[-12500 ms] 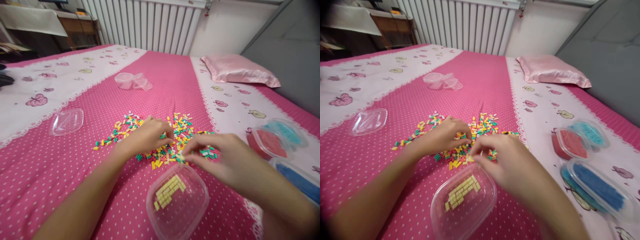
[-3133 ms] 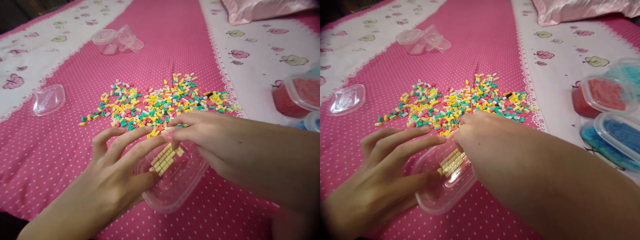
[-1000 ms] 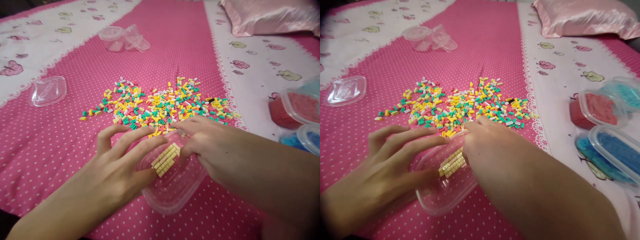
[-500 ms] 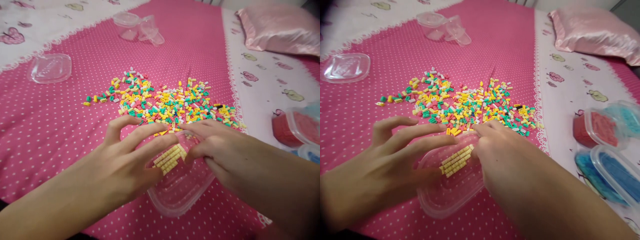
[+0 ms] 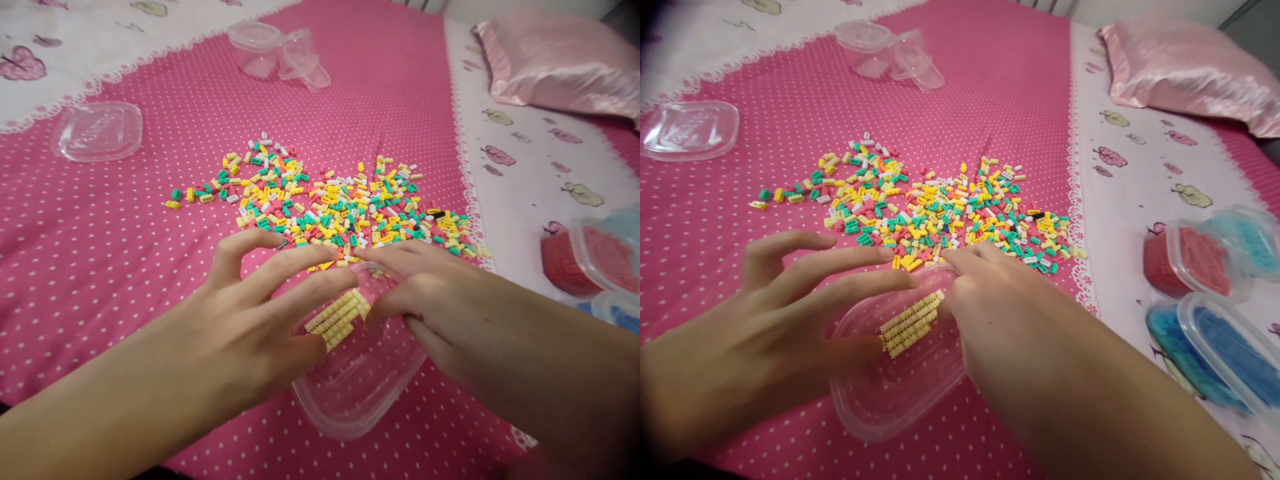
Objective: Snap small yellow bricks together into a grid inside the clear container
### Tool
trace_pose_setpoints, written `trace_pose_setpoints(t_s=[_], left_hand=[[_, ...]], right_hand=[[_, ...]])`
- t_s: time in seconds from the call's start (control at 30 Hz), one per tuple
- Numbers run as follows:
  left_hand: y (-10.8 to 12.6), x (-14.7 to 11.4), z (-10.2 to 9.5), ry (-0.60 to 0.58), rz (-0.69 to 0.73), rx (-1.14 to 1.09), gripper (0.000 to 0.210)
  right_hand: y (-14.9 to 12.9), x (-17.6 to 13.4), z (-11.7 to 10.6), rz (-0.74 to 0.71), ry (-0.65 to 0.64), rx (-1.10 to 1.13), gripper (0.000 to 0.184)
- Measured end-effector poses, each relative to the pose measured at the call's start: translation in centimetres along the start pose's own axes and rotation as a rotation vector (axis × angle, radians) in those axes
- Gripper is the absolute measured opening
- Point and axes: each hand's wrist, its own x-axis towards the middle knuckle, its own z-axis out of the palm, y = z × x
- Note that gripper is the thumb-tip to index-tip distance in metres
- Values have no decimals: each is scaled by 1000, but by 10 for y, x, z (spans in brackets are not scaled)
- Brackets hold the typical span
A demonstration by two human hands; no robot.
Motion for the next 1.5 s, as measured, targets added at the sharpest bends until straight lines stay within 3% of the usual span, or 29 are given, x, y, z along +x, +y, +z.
trace_pose_setpoints(t_s=[0.23,0.43,0.77,1.13,1.37,1.5], left_hand=[[1,-2,2,13,-31,-42,19],[3,0,-5,-18,-14,-2,28],[3,0,-6,-156,3,-26,40],[2,0,-3,-155,-2,-33,44],[2,-1,-6,-159,2,-37,42],[0,-1,-12,-140,-7,-41,44]], right_hand=[[-7,8,-5,6,-7,109,39],[-12,5,-11,156,-28,165,35],[-10,9,-6,54,45,163,38],[-12,12,-3,86,43,185,38],[-4,-2,2,48,-20,117,39],[-3,0,0,65,20,95,40]])
